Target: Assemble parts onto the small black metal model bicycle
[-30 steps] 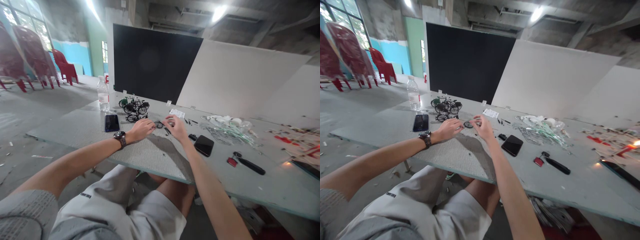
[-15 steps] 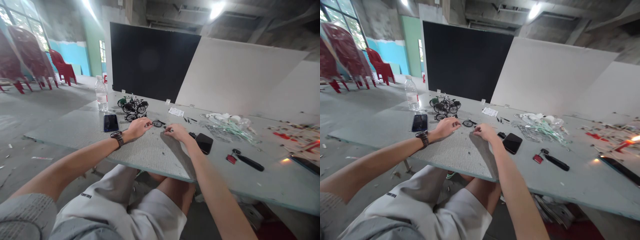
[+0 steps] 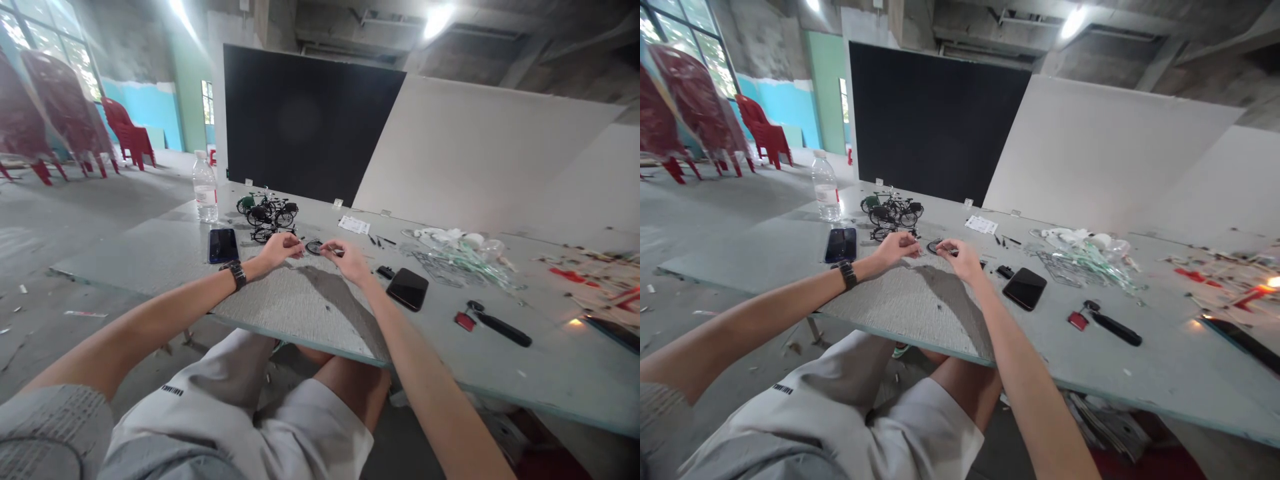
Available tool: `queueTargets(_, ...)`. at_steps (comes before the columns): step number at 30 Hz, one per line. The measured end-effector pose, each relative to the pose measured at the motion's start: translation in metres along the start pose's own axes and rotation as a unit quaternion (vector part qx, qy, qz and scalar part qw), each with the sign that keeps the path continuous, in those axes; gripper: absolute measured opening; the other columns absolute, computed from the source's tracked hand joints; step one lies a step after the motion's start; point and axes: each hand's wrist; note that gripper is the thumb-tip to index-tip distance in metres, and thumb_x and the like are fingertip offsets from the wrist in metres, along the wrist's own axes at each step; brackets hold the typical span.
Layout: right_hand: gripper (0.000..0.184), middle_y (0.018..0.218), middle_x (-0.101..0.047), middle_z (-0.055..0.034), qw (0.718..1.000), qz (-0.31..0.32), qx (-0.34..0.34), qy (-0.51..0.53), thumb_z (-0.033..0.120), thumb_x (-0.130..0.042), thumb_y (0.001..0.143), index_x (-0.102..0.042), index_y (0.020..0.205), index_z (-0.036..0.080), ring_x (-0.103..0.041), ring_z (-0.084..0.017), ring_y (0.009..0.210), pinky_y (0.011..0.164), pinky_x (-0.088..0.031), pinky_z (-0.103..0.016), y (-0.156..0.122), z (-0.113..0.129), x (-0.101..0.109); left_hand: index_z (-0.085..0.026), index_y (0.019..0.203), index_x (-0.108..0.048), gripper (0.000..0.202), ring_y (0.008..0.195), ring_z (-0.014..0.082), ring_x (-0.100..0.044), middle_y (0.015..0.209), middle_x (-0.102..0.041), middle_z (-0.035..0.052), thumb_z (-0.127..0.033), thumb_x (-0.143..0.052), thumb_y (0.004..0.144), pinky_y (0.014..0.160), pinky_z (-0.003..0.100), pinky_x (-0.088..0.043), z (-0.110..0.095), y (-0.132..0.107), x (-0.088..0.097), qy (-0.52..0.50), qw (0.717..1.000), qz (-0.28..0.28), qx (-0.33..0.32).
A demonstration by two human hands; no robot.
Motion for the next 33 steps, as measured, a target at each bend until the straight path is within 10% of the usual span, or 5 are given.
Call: queueTargets(33, 0.021, 0.099, -0.079, -0.0091, 0.999, -0.032, 0.028, -0.004, 0.04, -0.069, 0.088, -0.079, 0.096, 0.023, -0.073, -0.028, 0.092, 0.08, -0.056, -0.039, 0.0, -0.002, -0.019, -0.014, 0.077, -0.059, 0.043, 0.077, 0.0212, -0.075, 0.079, -0.074, 0.0083, -0.046, -0.088, 0.071, 0.083, 0.042, -0.061, -0.001, -0.002, -0.007, -0.099, 0.994, -0.017, 0.042)
Point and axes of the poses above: each hand's wrist, its own y-axis towards the middle knuckle, its own x-axis out of the back of the hand, z = x × y
